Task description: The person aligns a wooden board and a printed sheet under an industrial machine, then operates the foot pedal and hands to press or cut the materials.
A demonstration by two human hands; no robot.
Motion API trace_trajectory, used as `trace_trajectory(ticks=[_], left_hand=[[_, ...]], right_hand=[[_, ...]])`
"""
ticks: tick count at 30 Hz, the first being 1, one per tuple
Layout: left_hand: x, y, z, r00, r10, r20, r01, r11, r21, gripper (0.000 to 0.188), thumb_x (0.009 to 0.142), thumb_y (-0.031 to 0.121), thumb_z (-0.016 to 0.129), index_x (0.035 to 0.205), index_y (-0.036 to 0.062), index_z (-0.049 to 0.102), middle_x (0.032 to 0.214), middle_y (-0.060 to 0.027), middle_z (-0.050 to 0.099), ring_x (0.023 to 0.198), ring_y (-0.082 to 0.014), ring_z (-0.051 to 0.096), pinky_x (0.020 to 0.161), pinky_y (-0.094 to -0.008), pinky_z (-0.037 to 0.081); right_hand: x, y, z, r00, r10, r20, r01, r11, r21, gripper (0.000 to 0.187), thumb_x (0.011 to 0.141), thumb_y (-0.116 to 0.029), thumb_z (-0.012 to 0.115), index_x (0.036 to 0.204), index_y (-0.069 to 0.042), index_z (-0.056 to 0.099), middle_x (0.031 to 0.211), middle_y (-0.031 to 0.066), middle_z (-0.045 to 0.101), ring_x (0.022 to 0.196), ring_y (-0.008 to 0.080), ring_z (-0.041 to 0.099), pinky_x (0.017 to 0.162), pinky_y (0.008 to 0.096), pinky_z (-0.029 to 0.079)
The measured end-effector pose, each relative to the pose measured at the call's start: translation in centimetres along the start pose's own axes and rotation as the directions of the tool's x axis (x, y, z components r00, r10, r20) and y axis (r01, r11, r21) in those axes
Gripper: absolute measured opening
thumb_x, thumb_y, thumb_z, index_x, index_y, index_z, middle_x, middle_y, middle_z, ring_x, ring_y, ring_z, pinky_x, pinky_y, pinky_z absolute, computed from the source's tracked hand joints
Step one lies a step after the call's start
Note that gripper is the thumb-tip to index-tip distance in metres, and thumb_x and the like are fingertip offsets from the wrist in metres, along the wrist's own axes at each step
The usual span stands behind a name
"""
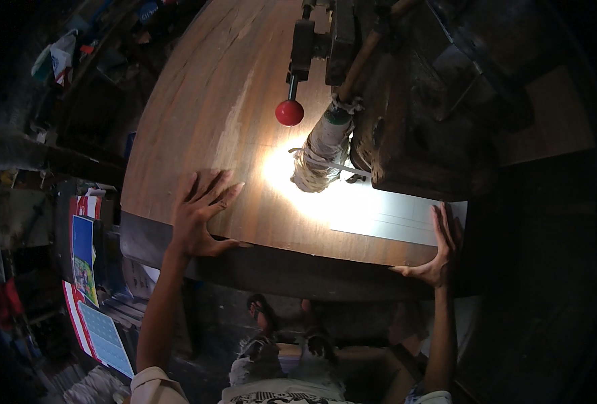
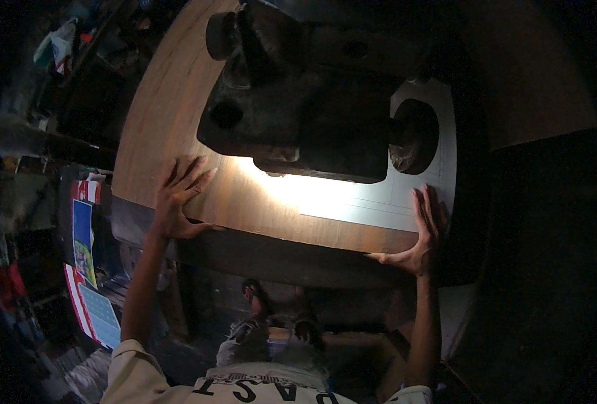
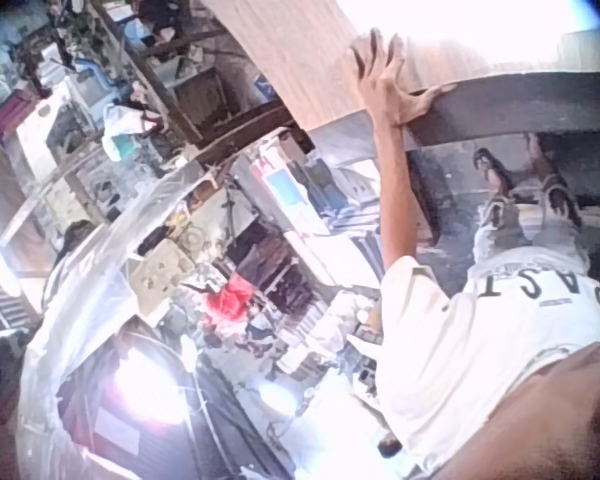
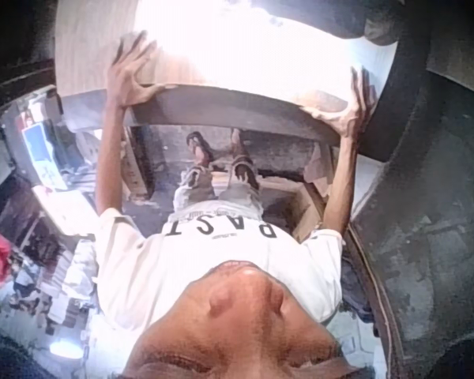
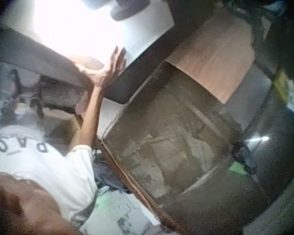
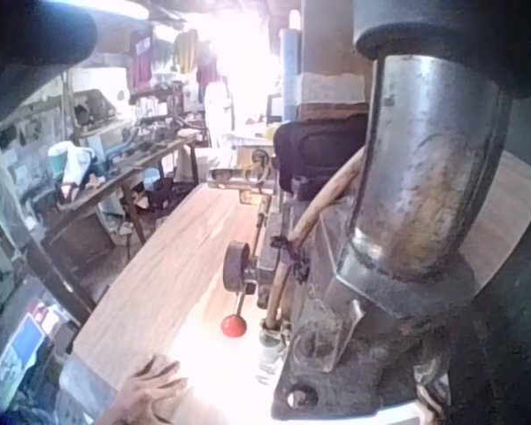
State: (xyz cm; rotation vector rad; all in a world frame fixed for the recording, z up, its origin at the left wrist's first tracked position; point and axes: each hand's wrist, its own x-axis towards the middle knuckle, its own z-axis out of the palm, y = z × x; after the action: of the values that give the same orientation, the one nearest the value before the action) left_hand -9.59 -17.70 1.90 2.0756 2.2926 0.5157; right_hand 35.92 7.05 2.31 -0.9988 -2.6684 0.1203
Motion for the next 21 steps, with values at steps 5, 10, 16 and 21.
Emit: trace_trajectory(ticks=[5,10,16,21], left_hand=[[0.3,0.2,-0.3,1.0,-0.006,0.002,0.006,1.0,0.0,0.102,0.063,0.069,0.085,0.147,0.0164,0.06,0.16,-0.0096,0.048,0.153,-0.025,0.038,0.13,-0.0503,0.014],[0.5,0.0,-0.2,1.0,0.013,0.019,-0.013,1.0,-0.017,0.101,0.065,0.067,0.085,0.146,0.0118,0.06,0.161,-0.0136,0.046,0.152,-0.0299,0.038,0.129,-0.053,0.015],[0.6,0.0,-0.2,1.0,0.009,0.019,-0.009,1.0,-0.02,0.1,0.066,0.066,0.085,0.146,0.0117,0.06,0.161,-0.0143,0.046,0.152,-0.0302,0.039,0.129,-0.0537,0.015],[0.8,-0.3,0.2,1.0,0.02,0.024,-0.02,1.0,-0.001,0.101,0.063,0.063,0.087,0.147,0.0155,0.06,0.16,-0.0124,0.047,0.153,-0.0277,0.038,0.129,-0.0523,0.013]], right_hand=[[0.2,0.4,0.2,1.0,-0.008,0.002,0.008,1.0,-0.01,0.151,0.04,-0.091,0.081,0.156,-0.003,0.041,0.164,0.0235,0.036,0.153,0.0387,0.033,0.126,0.0602,0.02],[0.2,0.7,0.1,1.0,-0.004,0.004,0.004,1.0,-0.012,0.151,0.04,-0.09,0.082,0.157,-0.003,0.04,0.164,0.0228,0.036,0.153,0.0384,0.033,0.126,0.0601,0.021],[0.5,0.4,-0.1,1.0,0.007,0.025,-0.006,1.0,-0.021,0.151,0.04,-0.088,0.084,0.157,-0.003,0.04,0.164,0.0229,0.036,0.153,0.0385,0.034,0.127,0.0596,0.02],[0.5,1.1,0.2,1.0,-0.026,-0.008,0.025,0.999,-0.034,0.152,0.038,-0.086,0.086,0.156,-0.001,0.04,0.163,0.0245,0.036,0.152,0.0389,0.035,0.127,0.0585,0.021]])
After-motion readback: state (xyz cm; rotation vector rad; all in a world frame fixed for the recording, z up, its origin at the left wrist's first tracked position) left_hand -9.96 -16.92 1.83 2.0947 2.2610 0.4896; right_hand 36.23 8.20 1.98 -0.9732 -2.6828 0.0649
